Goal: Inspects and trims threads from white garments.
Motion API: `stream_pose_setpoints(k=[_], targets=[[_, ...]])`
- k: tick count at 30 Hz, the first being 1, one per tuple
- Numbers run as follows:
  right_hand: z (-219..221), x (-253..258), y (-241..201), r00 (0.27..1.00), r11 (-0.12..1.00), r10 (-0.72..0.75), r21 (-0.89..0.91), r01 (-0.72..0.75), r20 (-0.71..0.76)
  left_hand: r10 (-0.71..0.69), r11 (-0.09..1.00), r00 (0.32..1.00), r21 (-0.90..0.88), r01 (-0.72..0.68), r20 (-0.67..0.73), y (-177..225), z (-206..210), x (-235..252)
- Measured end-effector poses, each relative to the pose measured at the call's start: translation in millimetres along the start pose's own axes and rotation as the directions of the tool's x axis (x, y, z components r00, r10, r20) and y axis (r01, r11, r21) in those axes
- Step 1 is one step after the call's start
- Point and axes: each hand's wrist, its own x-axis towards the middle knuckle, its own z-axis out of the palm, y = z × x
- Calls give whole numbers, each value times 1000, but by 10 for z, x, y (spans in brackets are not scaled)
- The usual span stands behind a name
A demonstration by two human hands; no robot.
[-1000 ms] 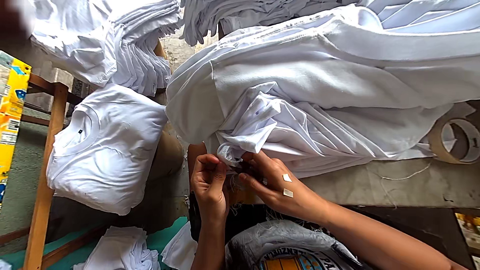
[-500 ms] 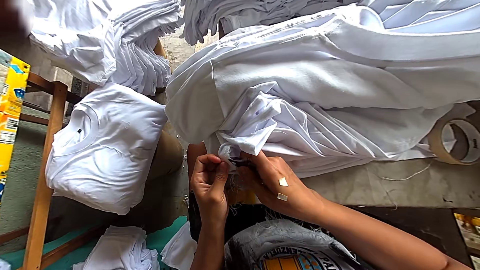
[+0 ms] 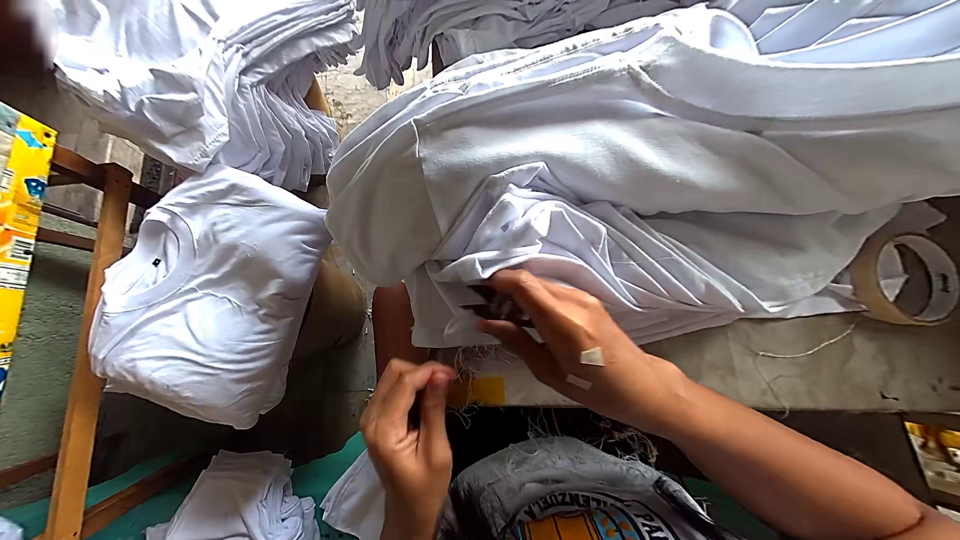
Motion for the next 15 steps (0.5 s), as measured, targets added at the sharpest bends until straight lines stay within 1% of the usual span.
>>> stream_pose_setpoints(k=[1,2,3,4,5,6,7,8,9,10,11,13,15], targets=[[-61,-21,-1,1000,1000,11,-29,-10,11,-2,999,1000,-33,3,20,22,-54,-44],[-100,-40,-6,999,999,26,-47,-25,21,-36,992,997,-122,43,61,23,-60,-78],[-115,-49,-14,999,998,45,-50,-43,26,-95,955,988,-269,125,123,10,-17,-99],[-114,-47,-18,997,997,65,-42,-63,32,-157,856,968,-461,233,198,-13,64,-111],[-103,-38,-11,995,995,92,-32,-91,39,-207,695,944,-640,327,257,-37,163,-115],[-89,-34,16,991,992,125,-22,-124,52,-225,507,930,-780,366,291,-52,254,-103],[-69,-39,59,986,987,158,-7,-158,59,-237,345,930,-871,350,279,-57,333,-81],[-43,-53,109,982,983,181,10,-182,54,-257,219,935,-927,304,245,-42,394,-41],[-23,-73,145,981,981,192,28,-193,40,-288,148,934,-954,262,212,-22,439,-4],[-9,-97,160,980,979,197,50,-198,21,-308,132,934,-964,230,181,-13,470,18],[-2,-130,166,980,977,199,76,-199,7,-320,142,934,-967,211,157,-9,484,31],[22,-217,160,979,970,203,144,-197,-27,-345,177,930,-965,194,124,0,487,52],[47,-284,131,976,969,204,160,-191,-70,-348,238,932,-952,191,100,12,493,66]])
